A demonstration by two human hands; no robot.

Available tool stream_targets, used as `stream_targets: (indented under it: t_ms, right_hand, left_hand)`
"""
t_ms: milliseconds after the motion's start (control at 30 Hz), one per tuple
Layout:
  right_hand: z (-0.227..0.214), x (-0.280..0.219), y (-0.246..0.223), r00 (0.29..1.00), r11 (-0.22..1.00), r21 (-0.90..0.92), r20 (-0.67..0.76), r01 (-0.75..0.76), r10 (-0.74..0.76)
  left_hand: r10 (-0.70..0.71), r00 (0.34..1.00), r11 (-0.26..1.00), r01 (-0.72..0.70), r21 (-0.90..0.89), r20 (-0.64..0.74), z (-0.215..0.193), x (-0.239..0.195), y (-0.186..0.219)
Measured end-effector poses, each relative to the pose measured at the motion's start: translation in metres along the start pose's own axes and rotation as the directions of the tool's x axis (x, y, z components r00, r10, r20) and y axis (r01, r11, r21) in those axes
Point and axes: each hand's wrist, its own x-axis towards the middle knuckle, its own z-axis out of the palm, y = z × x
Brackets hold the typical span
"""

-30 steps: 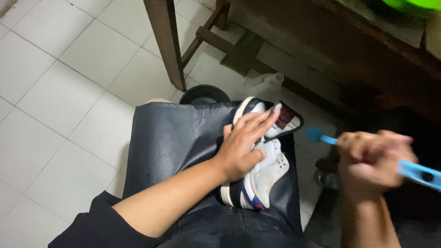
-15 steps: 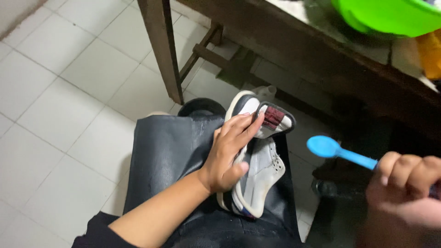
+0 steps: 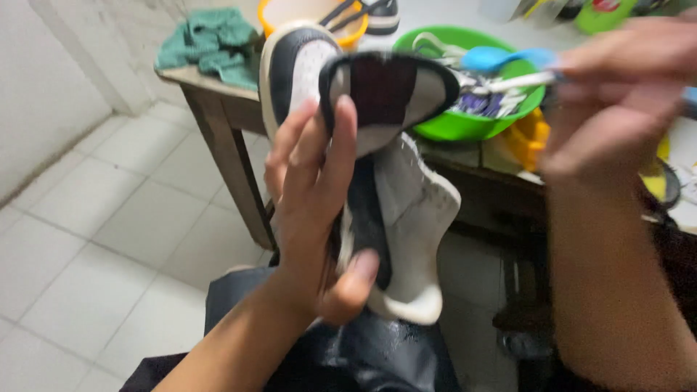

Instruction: The person scrubs a white and black sneaker with a blue brush, focusing on the upper, toe box, and side panels. They rotate the shoe to access different areas and dip the brush into a green basin of soapy water to reload it.

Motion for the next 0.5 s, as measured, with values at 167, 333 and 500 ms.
stream_targets:
  t_ms: [167, 333, 500]
  right_hand:
    - [0.054, 0.024, -0.013, 0.812, 0.812, 0.082, 0.152, -0.578, 0.563]
    - [0.045, 0.044, -0.019, 0.646, 0.687, -0.188, 0.241, -0.701, 0.725]
    - [0.024, 0.044, 0.004, 0.739, 0.715, 0.205, 0.078, -0.669, 0.669]
  left_hand:
    - [0.000, 0.997, 1.000, -0.001, -0.003, -0.073, 0.021, 0.044, -0.012]
    - [0.012, 0.995, 1.000, -0.013, -0.006, -0.099, 0.032, 0.043, -0.024]
    - [0.006, 0.996, 0.999, -0.002, 0.041, -0.085, 0.022, 0.035, -0.012]
